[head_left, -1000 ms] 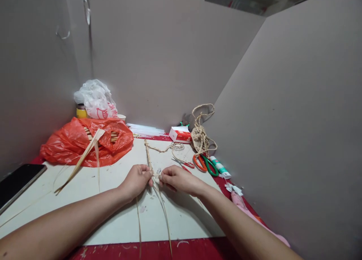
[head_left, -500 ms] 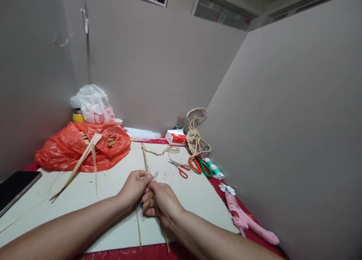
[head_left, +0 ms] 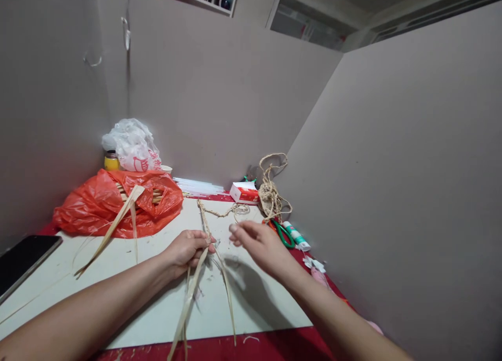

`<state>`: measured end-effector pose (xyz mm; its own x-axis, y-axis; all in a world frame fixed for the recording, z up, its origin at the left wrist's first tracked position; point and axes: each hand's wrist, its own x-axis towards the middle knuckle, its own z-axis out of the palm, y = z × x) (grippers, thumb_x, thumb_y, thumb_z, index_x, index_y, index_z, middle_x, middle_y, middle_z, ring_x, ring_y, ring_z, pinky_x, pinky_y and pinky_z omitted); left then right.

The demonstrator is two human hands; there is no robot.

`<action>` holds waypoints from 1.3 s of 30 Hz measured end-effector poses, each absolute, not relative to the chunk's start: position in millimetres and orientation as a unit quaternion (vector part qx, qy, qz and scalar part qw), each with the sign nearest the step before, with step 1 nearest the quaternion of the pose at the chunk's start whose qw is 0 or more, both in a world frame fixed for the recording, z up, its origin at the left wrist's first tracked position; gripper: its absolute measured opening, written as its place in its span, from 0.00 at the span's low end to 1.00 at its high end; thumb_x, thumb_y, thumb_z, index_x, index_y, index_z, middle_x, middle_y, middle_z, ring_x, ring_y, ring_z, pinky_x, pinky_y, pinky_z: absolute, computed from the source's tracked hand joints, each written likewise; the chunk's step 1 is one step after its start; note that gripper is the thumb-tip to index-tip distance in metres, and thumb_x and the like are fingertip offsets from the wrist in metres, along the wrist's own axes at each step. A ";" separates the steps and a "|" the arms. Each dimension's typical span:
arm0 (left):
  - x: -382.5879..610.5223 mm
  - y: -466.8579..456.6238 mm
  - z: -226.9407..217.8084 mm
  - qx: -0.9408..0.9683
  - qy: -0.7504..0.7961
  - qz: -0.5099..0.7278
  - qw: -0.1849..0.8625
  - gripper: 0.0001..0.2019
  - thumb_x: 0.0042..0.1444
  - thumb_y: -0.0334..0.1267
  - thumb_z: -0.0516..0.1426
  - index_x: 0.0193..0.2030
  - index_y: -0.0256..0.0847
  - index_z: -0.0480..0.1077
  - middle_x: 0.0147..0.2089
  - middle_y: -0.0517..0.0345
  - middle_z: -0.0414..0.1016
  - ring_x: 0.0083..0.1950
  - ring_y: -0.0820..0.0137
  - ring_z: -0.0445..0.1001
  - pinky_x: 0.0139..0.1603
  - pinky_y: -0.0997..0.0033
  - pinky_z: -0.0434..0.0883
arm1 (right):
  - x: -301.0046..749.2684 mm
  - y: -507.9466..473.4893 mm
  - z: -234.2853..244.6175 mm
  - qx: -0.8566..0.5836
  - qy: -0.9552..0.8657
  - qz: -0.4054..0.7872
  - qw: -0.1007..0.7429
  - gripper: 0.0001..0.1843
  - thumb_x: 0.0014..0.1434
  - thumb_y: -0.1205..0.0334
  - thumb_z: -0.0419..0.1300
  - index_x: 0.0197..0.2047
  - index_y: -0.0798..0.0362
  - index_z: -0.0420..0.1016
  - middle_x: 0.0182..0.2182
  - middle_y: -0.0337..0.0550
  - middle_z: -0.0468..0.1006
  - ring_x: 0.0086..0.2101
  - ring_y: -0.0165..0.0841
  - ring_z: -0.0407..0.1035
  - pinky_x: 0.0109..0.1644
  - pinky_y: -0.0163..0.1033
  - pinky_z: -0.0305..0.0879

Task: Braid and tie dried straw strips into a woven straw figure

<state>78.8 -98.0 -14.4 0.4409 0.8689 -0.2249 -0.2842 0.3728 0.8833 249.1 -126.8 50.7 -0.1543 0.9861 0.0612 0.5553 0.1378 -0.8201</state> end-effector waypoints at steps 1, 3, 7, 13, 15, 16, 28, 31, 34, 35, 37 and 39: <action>77.8 -97.6 -13.5 0.406 0.354 0.383 0.751 0.12 0.40 0.36 0.62 0.33 0.33 0.68 0.22 0.63 0.69 0.12 0.87 0.44 0.14 0.79 0.37 | 249.4 -120.5 45.0 -0.559 -0.655 0.365 0.353 0.16 0.54 0.49 0.56 0.32 0.56 0.72 0.30 0.45 0.75 0.33 0.34 0.68 0.36 0.36 0.61; 76.4 -97.1 -12.9 0.413 0.349 0.375 0.753 0.11 0.40 0.36 0.61 0.30 0.33 0.67 0.20 0.65 0.67 0.12 0.88 0.44 0.14 0.79 0.36 | 243.0 -111.1 28.5 -0.537 -0.592 0.475 0.369 0.16 0.52 0.51 0.58 0.36 0.55 0.70 0.33 0.44 0.74 0.33 0.32 0.69 0.35 0.35 0.62; 75.0 -97.1 -12.9 0.425 0.366 0.365 0.743 0.10 0.41 0.37 0.60 0.27 0.35 0.64 0.17 0.64 0.65 0.12 0.86 0.50 0.14 0.80 0.38 | 223.7 -105.2 0.8 -0.460 -0.498 0.674 0.293 0.18 0.53 0.48 0.57 0.29 0.55 0.64 0.21 0.36 0.67 0.19 0.23 0.60 0.22 0.29 0.56; 74.1 -96.3 -11.5 0.430 0.382 0.368 0.730 0.12 0.41 0.36 0.60 0.33 0.38 0.62 0.19 0.65 0.68 0.12 0.86 0.46 0.14 0.80 0.39 | 227.9 -96.1 0.0 -0.448 -0.537 0.681 0.218 0.21 0.55 0.44 0.55 0.26 0.55 0.63 0.14 0.26 0.49 0.14 0.19 0.37 0.14 0.28 0.32; 74.0 -96.2 -12.3 0.445 0.397 0.367 0.714 0.14 0.43 0.35 0.59 0.36 0.40 0.61 0.19 0.65 0.69 0.12 0.84 0.48 0.14 0.80 0.40 | 231.0 -92.7 -2.2 -0.453 -0.544 0.677 0.202 0.21 0.55 0.44 0.54 0.26 0.55 0.64 0.14 0.27 0.50 0.14 0.19 0.38 0.14 0.28 0.32; 74.0 -96.3 -13.1 0.452 0.407 0.368 0.703 0.14 0.43 0.35 0.58 0.37 0.40 0.61 0.20 0.65 0.69 0.12 0.84 0.49 0.14 0.80 0.41 | 232.0 -91.6 -4.7 -0.453 -0.541 0.680 0.198 0.20 0.55 0.45 0.54 0.27 0.55 0.64 0.14 0.27 0.51 0.14 0.19 0.38 0.13 0.29 0.32; 74.7 -93.5 -19.5 0.559 0.420 0.412 0.584 0.04 0.43 0.32 0.56 0.28 0.37 0.64 0.22 0.58 0.72 0.25 0.73 0.70 0.30 0.75 0.63 | 239.2 -88.6 -22.0 -0.353 -0.442 0.793 0.227 0.12 0.56 0.56 0.55 0.28 0.56 0.65 0.14 0.25 0.46 0.14 0.19 0.34 0.14 0.26 0.30; 71.6 -91.5 -16.3 0.593 0.448 0.410 0.529 0.03 0.42 0.33 0.57 0.24 0.35 0.68 0.22 0.59 0.71 0.24 0.75 0.66 0.29 0.76 0.61 | 236.0 -90.8 -21.9 -0.353 -0.419 0.798 0.252 0.11 0.55 0.57 0.55 0.29 0.57 0.67 0.14 0.25 0.45 0.14 0.19 0.33 0.15 0.26 0.30; 69.0 -91.5 -11.7 0.600 0.479 0.388 0.510 0.04 0.41 0.33 0.58 0.24 0.35 0.71 0.21 0.60 0.70 0.23 0.76 0.64 0.28 0.77 0.60 | 230.7 -95.7 -20.0 -0.377 -0.407 0.789 0.265 0.11 0.54 0.58 0.55 0.29 0.58 0.69 0.13 0.24 0.44 0.14 0.19 0.33 0.15 0.27 0.30; 68.6 -92.0 -10.0 0.596 0.488 0.379 0.513 0.04 0.40 0.33 0.57 0.24 0.35 0.72 0.20 0.60 0.70 0.22 0.77 0.63 0.26 0.77 0.60 | 228.6 -97.7 -19.1 -0.387 -0.405 0.782 0.273 0.10 0.53 0.58 0.55 0.29 0.58 0.69 0.13 0.24 0.44 0.14 0.19 0.33 0.15 0.27 0.29; 68.8 -93.3 -6.6 0.584 0.500 0.361 0.528 0.05 0.40 0.32 0.56 0.25 0.34 0.72 0.20 0.60 0.69 0.20 0.78 0.60 0.23 0.78 0.58 | 224.1 -101.2 -17.4 -0.412 -0.402 0.763 0.294 0.08 0.52 0.60 0.54 0.28 0.57 0.68 0.12 0.24 0.46 0.13 0.19 0.34 0.14 0.28 0.29; 69.4 -94.7 -3.8 0.573 0.506 0.340 0.548 0.06 0.41 0.32 0.54 0.26 0.35 0.72 0.20 0.60 0.70 0.17 0.80 0.57 0.19 0.78 0.55 | 219.6 -104.0 -16.5 -0.441 -0.399 0.740 0.316 0.07 0.51 0.62 0.54 0.27 0.56 0.68 0.12 0.25 0.48 0.13 0.19 0.35 0.14 0.28 0.30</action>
